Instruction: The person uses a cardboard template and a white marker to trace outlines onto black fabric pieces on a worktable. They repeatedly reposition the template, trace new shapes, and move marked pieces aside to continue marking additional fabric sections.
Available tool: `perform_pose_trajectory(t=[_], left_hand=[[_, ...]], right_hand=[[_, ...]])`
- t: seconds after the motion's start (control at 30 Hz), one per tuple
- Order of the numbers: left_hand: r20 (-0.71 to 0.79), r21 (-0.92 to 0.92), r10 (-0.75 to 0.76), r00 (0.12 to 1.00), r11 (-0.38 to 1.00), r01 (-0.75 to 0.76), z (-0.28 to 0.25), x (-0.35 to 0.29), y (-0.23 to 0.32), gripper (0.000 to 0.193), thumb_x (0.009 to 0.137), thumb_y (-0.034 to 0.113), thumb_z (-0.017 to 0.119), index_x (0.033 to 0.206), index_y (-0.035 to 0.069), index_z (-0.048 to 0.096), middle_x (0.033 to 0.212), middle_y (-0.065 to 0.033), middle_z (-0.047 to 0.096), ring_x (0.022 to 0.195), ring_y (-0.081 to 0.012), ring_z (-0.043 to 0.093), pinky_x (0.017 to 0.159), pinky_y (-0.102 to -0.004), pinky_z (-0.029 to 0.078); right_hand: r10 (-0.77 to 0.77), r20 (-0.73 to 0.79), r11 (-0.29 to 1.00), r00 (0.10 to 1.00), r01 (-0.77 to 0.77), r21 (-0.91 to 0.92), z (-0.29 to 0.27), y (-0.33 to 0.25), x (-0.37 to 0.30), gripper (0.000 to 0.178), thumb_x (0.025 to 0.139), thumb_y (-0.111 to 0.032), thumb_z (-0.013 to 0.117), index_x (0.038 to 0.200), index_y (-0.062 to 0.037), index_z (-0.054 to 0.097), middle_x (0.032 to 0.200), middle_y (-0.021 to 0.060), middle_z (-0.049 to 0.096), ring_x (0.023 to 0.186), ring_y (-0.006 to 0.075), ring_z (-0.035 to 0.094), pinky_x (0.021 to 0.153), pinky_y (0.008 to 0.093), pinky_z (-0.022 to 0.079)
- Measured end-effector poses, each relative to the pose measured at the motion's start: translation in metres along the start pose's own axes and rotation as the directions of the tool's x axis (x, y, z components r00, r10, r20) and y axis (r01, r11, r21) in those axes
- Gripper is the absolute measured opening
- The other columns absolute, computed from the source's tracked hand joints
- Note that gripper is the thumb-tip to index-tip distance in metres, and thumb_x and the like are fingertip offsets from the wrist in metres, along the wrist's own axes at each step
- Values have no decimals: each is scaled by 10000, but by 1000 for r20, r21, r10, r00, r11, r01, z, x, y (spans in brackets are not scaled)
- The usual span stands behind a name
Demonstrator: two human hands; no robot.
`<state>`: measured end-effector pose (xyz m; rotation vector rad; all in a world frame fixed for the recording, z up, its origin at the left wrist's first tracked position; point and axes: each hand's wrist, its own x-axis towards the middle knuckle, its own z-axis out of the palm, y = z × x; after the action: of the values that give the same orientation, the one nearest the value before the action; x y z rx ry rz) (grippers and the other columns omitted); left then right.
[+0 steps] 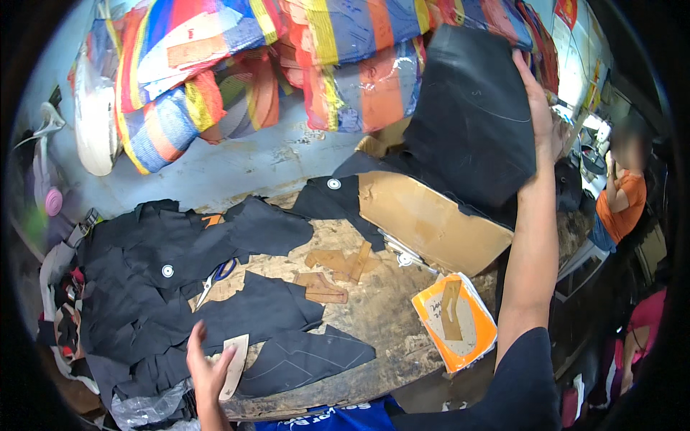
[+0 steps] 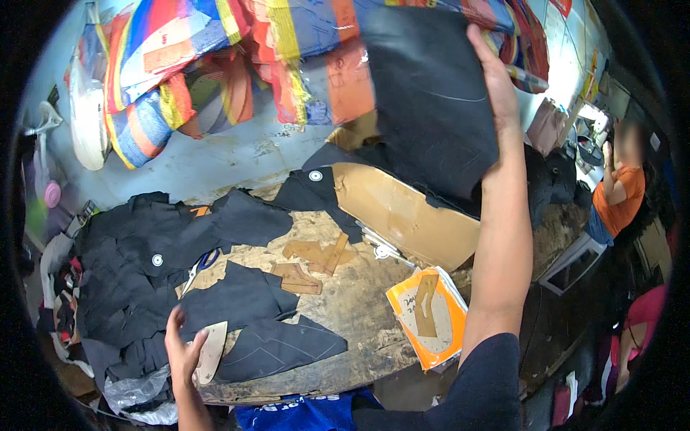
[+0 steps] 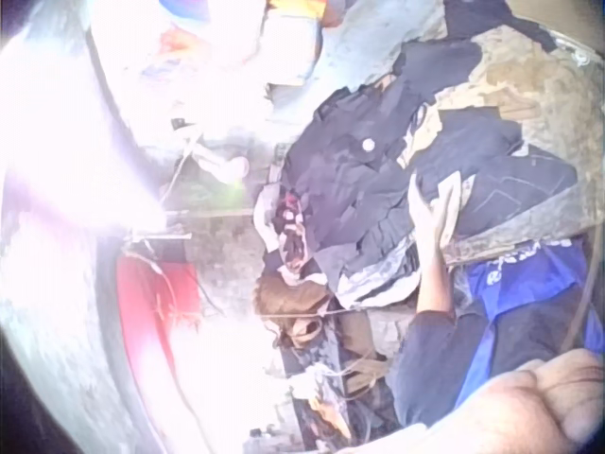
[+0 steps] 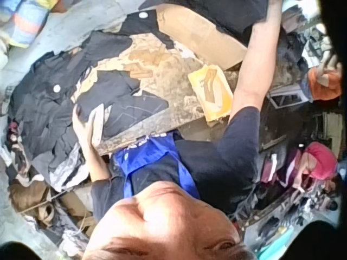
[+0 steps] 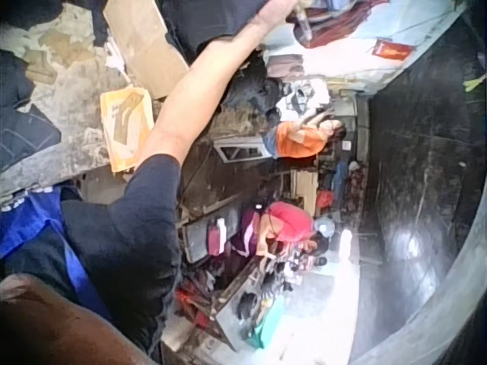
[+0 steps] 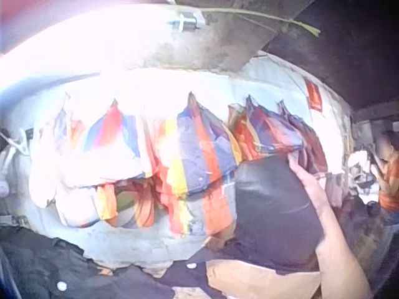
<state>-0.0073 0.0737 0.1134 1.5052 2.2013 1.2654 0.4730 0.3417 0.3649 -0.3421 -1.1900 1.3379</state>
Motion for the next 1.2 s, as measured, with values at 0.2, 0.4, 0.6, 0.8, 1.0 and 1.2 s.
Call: perform_pose_trajectory(t=[0.2, 0.4, 0.6, 0.8, 1.0, 1.2], left_hand=[[142, -598, 397, 907, 765, -241, 32, 67, 147, 1176, 544, 520, 855, 1435, 24, 270, 1394, -192, 409, 1330, -277, 357, 1075, -414, 272], [282, -953, 553, 785, 255, 163, 28, 94, 212, 903, 670, 295, 832, 1361, -32, 352, 1264, -99, 513, 1158, -173, 486, 1001, -324, 371], [357, -862, 468, 809, 498, 92, 10, 83, 187, 500, 743, 72, 740, 1189, 2, 525, 1064, -45, 617, 963, -107, 555, 869, -274, 447], [360, -863, 445, 820, 493, 112, 9, 80, 168, 508, 745, 60, 727, 1204, 3, 518, 1065, -41, 615, 956, -105, 557, 863, -266, 448], [422, -832, 370, 828, 521, 191, 11, 78, 156, 542, 733, 45, 724, 1227, 1, 506, 1083, -46, 614, 961, -110, 563, 866, -261, 446], [540, -791, 483, 689, 571, 219, 13, 77, 134, 665, 703, 52, 760, 1292, -13, 457, 1190, -82, 573, 1096, -158, 516, 968, -311, 390]], right_hand=[[108, 430, 975, 896, -180, 132, 116, 2, 8, 382, 954, -321, 513, 1122, 9, 607, 1038, 93, 676, 864, 153, 667, 788, 259, 535], [-20, 142, 962, 990, 57, -267, 174, 49, -11, 389, 957, -338, 512, 1124, -1, 610, 1058, 34, 646, 902, 88, 595, 815, 239, 478], [246, 141, 944, 959, -205, -257, 174, 85, -12, 368, 965, -357, 494, 1026, -21, 630, 907, 35, 656, 736, 93, 597, 695, 268, 505], [205, 279, 959, 938, -135, -250, 175, 97, -23, 367, 988, -334, 445, 996, -14, 624, 922, 34, 648, 787, 90, 585, 715, 264, 490], [284, 187, 918, 940, -211, -337, 178, 105, -28, 358, 985, -347, 450, 952, -28, 609, 887, -10, 597, 811, 65, 506, 740, 251, 444], [203, 128, 862, 971, -115, -493, 165, 114, -20, 373, 961, -359, 500, 1037, -10, 612, 997, 24, 610, 904, 92, 527, 838, 270, 433]])
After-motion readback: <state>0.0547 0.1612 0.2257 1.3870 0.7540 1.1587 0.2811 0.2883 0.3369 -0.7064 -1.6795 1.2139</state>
